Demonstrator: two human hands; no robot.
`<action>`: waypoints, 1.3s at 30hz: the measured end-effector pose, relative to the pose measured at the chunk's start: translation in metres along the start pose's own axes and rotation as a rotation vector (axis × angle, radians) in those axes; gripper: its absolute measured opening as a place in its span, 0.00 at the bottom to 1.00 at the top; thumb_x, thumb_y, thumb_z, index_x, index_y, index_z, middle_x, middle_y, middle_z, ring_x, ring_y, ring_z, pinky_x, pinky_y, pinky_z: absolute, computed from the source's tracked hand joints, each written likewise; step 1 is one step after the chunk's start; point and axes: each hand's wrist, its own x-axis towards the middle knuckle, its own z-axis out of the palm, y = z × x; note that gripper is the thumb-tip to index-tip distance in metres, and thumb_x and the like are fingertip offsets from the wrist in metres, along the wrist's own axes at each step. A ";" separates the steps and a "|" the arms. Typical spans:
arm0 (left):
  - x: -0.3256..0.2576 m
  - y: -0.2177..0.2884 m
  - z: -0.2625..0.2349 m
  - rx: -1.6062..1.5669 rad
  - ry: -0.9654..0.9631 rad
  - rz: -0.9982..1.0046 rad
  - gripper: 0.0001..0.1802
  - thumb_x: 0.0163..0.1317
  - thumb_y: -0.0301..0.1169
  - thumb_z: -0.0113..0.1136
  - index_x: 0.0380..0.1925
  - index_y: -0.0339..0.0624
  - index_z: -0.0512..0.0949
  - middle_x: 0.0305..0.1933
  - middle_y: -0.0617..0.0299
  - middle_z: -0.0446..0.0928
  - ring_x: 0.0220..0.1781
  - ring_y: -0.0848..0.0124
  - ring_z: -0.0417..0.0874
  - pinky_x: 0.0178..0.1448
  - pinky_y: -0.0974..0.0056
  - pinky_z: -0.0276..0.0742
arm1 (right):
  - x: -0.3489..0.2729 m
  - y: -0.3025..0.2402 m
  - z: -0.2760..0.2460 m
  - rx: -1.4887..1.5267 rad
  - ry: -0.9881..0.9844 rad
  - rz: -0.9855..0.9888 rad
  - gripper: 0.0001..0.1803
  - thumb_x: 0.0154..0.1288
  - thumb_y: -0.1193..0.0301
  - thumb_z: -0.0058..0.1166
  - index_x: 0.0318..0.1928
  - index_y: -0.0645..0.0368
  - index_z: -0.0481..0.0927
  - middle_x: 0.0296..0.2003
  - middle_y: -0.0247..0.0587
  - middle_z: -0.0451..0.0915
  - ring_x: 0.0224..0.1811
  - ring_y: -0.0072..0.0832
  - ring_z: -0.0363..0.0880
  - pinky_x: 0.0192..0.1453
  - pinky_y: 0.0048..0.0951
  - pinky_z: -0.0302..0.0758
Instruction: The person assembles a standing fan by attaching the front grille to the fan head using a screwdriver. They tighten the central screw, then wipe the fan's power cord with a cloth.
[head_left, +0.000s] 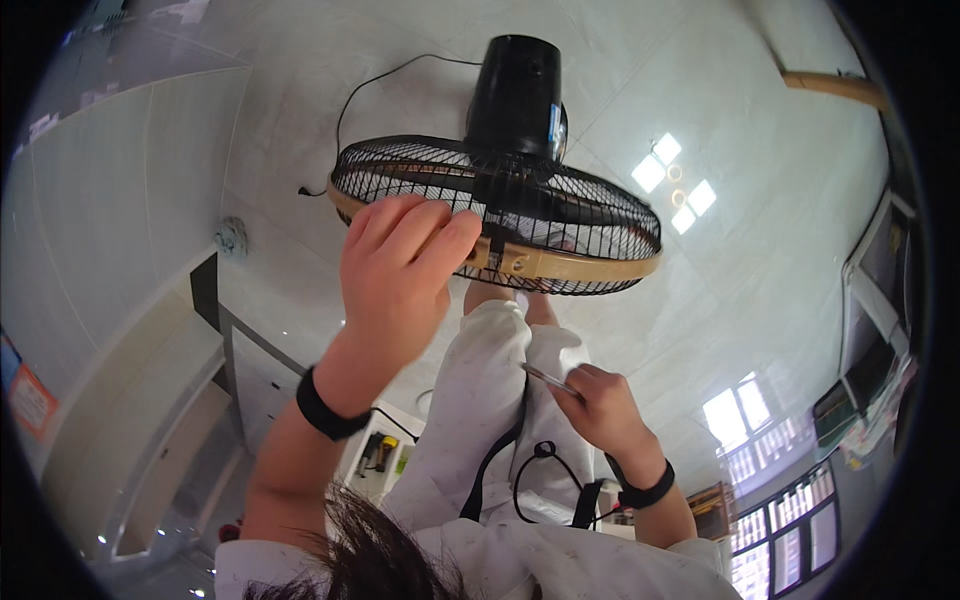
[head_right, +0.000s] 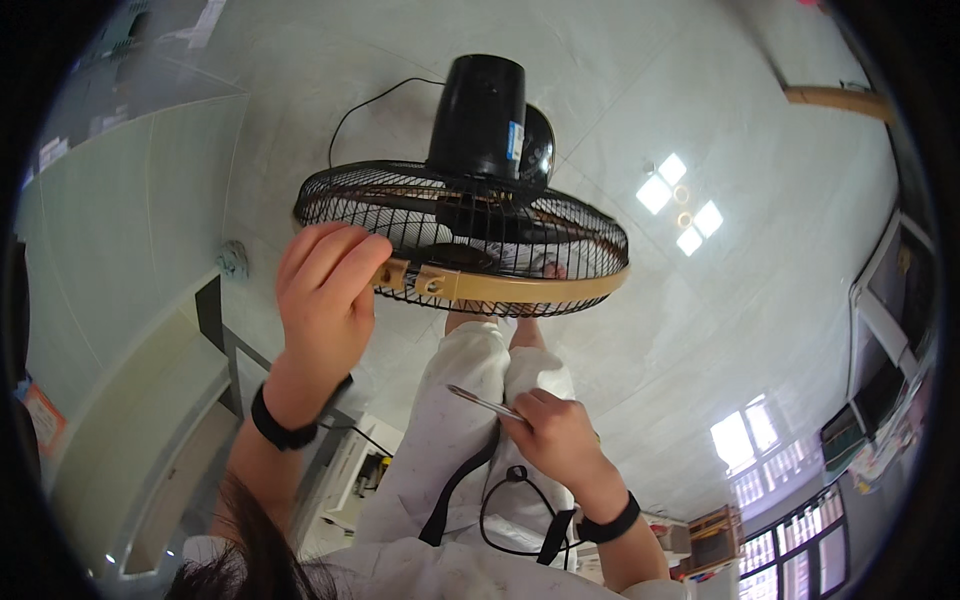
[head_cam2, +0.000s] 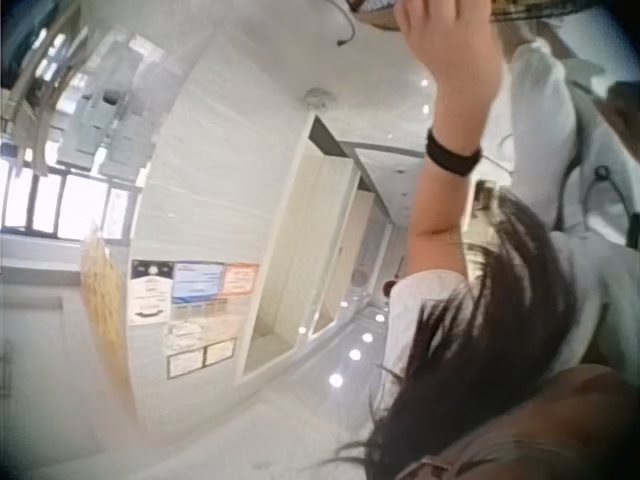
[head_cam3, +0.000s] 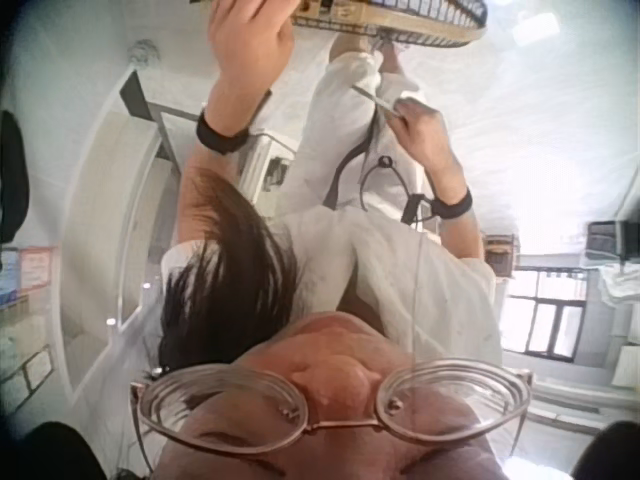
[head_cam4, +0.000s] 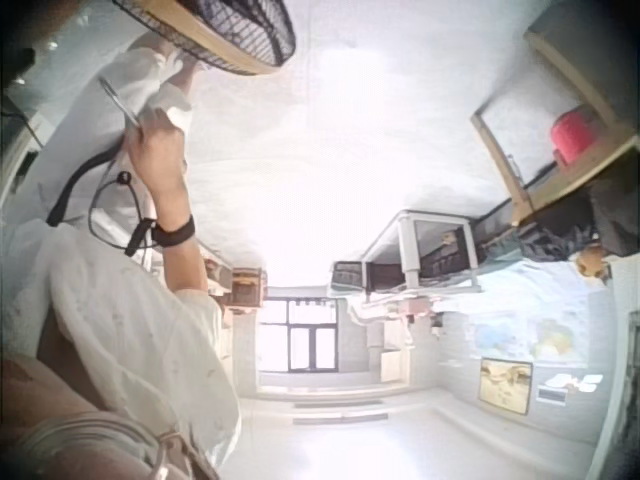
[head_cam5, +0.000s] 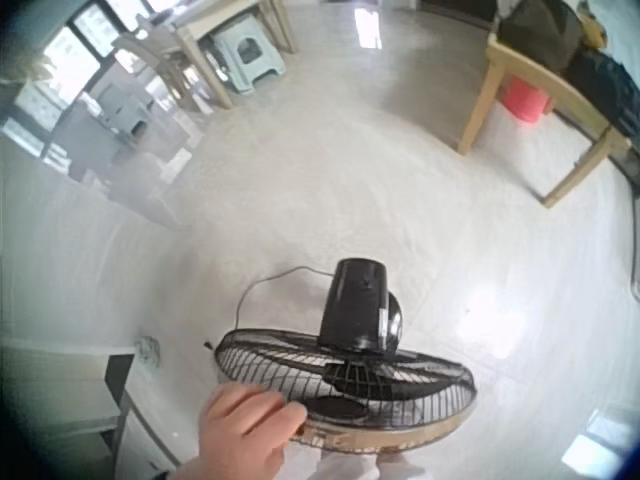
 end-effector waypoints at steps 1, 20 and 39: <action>0.003 -0.007 -0.004 -0.023 0.011 0.041 0.15 0.39 0.21 0.60 0.31 0.45 0.79 0.33 0.65 0.75 0.38 0.65 0.77 0.40 0.62 0.71 | -0.003 -0.004 -0.013 0.009 -0.040 0.045 0.13 0.61 0.72 0.57 0.23 0.62 0.69 0.18 0.46 0.69 0.18 0.45 0.66 0.23 0.37 0.65; -0.015 0.070 -0.037 -1.400 0.239 -2.060 0.26 0.63 0.39 0.60 0.54 0.39 0.63 0.48 0.59 0.70 0.51 0.66 0.73 0.57 0.55 0.72 | 0.189 -0.060 -0.090 -0.207 -0.389 -0.102 0.21 0.50 0.66 0.67 0.42 0.59 0.73 0.35 0.46 0.74 0.37 0.41 0.75 0.41 0.35 0.72; 0.056 0.098 0.035 -0.775 0.700 -2.035 0.38 0.48 0.40 0.73 0.51 0.27 0.64 0.43 0.54 0.77 0.43 0.69 0.79 0.46 0.67 0.76 | 0.244 -0.044 -0.076 0.103 -0.903 0.243 0.62 0.32 0.72 0.74 0.69 0.58 0.48 0.57 0.57 0.69 0.54 0.44 0.74 0.53 0.34 0.75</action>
